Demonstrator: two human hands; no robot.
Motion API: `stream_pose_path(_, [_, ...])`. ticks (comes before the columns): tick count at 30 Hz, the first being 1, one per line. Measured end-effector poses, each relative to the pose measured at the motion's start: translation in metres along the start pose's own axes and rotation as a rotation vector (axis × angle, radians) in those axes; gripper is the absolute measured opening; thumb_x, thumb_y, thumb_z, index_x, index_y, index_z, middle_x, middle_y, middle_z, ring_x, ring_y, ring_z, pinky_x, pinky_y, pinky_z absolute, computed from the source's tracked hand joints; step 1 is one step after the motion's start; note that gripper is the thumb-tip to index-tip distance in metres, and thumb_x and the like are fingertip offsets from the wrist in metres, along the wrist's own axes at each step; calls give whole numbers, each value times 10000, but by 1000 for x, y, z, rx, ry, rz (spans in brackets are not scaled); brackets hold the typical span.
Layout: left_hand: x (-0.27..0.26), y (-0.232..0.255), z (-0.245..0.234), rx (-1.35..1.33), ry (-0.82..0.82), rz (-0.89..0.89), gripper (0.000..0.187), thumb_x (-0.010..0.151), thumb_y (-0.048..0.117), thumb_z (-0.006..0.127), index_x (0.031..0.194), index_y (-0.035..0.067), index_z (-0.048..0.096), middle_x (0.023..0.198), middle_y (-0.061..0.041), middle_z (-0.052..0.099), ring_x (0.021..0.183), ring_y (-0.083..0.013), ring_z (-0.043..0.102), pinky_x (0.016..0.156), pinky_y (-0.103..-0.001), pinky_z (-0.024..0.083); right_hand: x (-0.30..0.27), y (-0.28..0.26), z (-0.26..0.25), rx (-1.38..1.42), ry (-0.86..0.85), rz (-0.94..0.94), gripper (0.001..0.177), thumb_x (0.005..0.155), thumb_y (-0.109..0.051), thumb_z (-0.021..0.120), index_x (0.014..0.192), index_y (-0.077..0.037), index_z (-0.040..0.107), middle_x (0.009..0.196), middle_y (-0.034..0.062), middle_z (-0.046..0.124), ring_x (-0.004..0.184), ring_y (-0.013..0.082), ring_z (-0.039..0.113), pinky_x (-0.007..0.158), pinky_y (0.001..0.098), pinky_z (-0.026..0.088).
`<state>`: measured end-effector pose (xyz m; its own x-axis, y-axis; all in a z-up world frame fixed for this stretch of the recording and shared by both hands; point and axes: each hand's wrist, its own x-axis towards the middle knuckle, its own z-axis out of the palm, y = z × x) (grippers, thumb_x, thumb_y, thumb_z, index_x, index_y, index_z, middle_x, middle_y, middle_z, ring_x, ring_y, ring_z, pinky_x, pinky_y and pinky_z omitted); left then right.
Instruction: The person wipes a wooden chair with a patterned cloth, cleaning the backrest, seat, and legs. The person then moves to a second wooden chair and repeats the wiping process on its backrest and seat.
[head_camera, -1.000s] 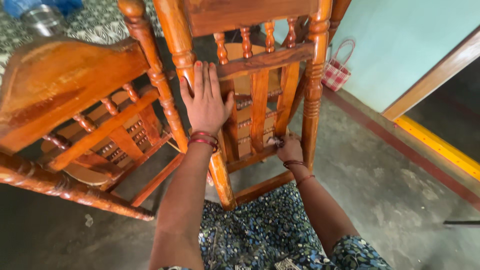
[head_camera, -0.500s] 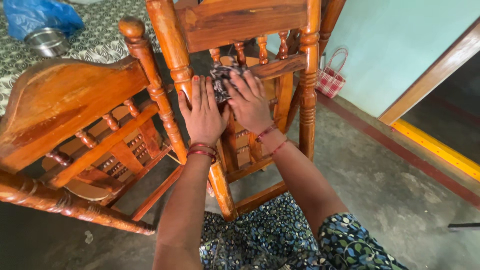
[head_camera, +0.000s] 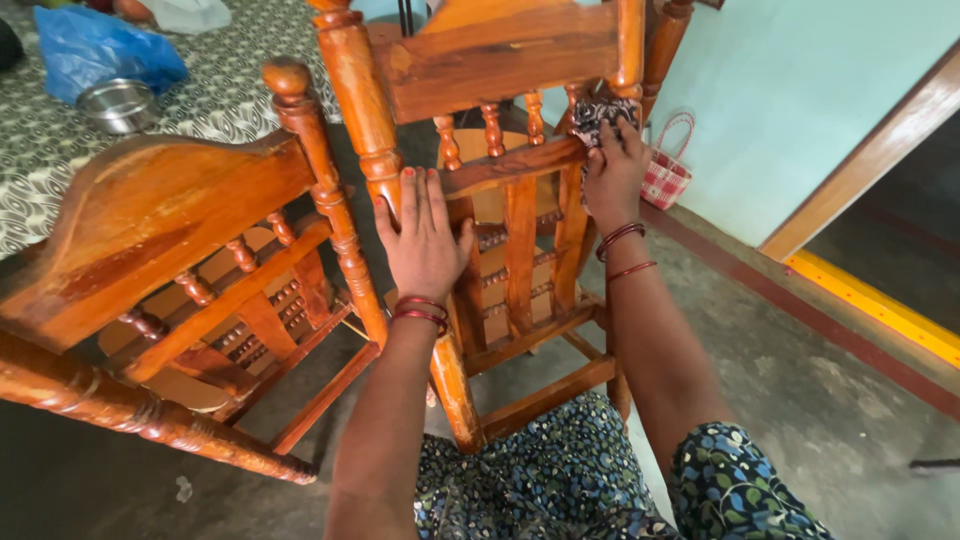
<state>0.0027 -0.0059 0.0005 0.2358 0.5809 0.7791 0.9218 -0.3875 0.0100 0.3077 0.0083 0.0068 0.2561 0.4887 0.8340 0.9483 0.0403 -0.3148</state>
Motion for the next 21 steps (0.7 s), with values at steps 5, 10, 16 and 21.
stream_pose_path(5, [-3, 1, 2, -20, 31, 0, 818, 947, 529, 621, 1574, 35, 443, 1649, -99, 407, 1580, -193, 225, 1232, -610, 177, 17, -88, 3, 213, 28, -172, 449, 1104, -155, 560, 1549, -121, 510, 1549, 154, 494, 1423, 358, 505, 1209, 496, 445])
stream_pose_path(10, [-3, 0, 4, -6, 9, 5, 793, 944, 543, 601, 1529, 28, 458, 1610, -107, 442, 1555, -207, 260, 1188, -678, 170, 46, -210, 42, 62, -119, -621, 511, 1095, -343, 554, 1585, -237, 456, 1677, 71, 279, 1513, 360, 351, 1239, 572, 331])
stream_pose_path(16, [2, -1, 2, -5, 15, -9, 790, 947, 537, 601, 1541, 37, 459, 1581, -100, 482, 1545, -197, 291, 1190, -664, 183, 128, -224, 42, 64, 22, -499, 333, 1025, -260, 579, 1319, -133, 671, 1412, 87, 593, 1330, 325, 499, 1137, 555, 297])
stream_pose_path(21, [5, -3, 3, -1, 0, -12, 777, 951, 528, 606, 1546, 51, 457, 1584, -86, 482, 1544, -185, 297, 1194, -651, 194, 184, -191, 46, 45, 53, -525, 198, 1016, -262, 589, 1056, -133, 734, 1072, 72, 697, 1109, 271, 589, 999, 527, 344])
